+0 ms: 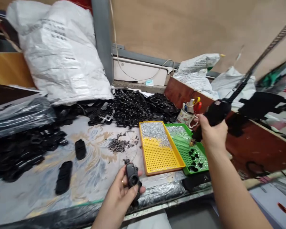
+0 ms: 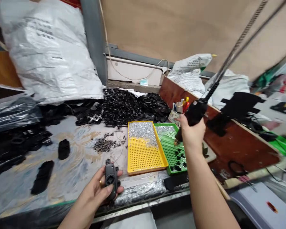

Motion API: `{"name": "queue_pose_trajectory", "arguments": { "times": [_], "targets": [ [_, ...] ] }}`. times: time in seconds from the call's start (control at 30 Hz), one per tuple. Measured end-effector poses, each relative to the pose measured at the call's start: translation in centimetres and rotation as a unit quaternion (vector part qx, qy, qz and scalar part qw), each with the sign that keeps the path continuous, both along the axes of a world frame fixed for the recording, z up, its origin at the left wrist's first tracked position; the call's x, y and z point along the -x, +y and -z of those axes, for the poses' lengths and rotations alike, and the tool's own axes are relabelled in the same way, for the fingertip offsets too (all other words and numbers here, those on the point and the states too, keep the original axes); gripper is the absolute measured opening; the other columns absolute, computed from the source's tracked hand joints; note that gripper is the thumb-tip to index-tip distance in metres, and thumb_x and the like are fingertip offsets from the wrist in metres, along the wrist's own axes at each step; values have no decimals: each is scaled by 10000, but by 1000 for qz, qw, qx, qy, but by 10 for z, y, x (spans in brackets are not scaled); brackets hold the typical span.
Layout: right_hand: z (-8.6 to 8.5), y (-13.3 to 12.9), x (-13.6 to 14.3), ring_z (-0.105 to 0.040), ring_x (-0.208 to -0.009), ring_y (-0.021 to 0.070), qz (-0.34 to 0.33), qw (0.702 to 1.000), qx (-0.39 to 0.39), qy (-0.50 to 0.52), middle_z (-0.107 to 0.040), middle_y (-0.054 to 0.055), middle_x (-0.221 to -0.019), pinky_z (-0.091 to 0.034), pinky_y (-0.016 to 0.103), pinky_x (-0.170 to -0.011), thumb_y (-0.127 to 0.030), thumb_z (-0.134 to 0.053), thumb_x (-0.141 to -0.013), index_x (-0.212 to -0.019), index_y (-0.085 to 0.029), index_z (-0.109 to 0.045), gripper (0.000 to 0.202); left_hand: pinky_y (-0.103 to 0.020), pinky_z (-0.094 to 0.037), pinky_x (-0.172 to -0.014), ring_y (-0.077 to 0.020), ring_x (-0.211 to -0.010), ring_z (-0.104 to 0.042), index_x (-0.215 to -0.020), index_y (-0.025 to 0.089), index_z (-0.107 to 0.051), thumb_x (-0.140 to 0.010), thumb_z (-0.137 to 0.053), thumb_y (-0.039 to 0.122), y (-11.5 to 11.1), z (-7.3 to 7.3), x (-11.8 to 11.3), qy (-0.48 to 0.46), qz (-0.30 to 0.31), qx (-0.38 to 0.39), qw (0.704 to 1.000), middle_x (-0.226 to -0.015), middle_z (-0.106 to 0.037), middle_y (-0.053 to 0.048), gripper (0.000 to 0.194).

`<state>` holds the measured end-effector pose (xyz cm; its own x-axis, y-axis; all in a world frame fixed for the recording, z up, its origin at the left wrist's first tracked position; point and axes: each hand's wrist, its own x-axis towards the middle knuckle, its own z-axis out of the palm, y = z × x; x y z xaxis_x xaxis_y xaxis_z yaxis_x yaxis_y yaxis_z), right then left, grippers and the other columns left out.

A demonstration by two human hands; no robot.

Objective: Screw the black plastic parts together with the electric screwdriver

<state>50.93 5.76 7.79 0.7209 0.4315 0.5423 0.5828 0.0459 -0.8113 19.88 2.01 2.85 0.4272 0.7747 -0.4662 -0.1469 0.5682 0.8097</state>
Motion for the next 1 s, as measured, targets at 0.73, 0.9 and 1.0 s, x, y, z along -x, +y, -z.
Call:
{"name": "queue_pose_trajectory", "arguments": {
  "times": [0.73,0.9,1.0],
  "targets": [
    [22,-7,-1,-529,-485,101,-50,985,-149,64,-596,72,-740,-440,218,-482,-383,-617,-731,-954,-84,-548,379,-243,-476,-735,-187,-802,-627,-1247,226,-270,-589,-697,511,0,9,-4,55,-21,6,998,-1180,-532,-106,835],
    [-21,-19,61,-504,-478,107,-137,943,-241,184,-565,50,-671,-391,205,-427,-324,-620,-673,-894,-95,-560,324,-221,-454,-781,-141,-792,-619,-1222,213,-286,-658,-666,454,-1,3,-1,16,-12,4,1000,-1190,-516,-100,721],
    [-34,-28,110,-502,-523,86,-266,894,-218,286,-545,29,-685,-390,177,-429,-360,-623,-669,-896,-131,-582,325,-214,-451,-773,-133,-795,-617,-1210,204,-277,-679,-661,402,-1,5,2,-9,13,0,1000,-1206,-493,-113,684]
  ]
}}
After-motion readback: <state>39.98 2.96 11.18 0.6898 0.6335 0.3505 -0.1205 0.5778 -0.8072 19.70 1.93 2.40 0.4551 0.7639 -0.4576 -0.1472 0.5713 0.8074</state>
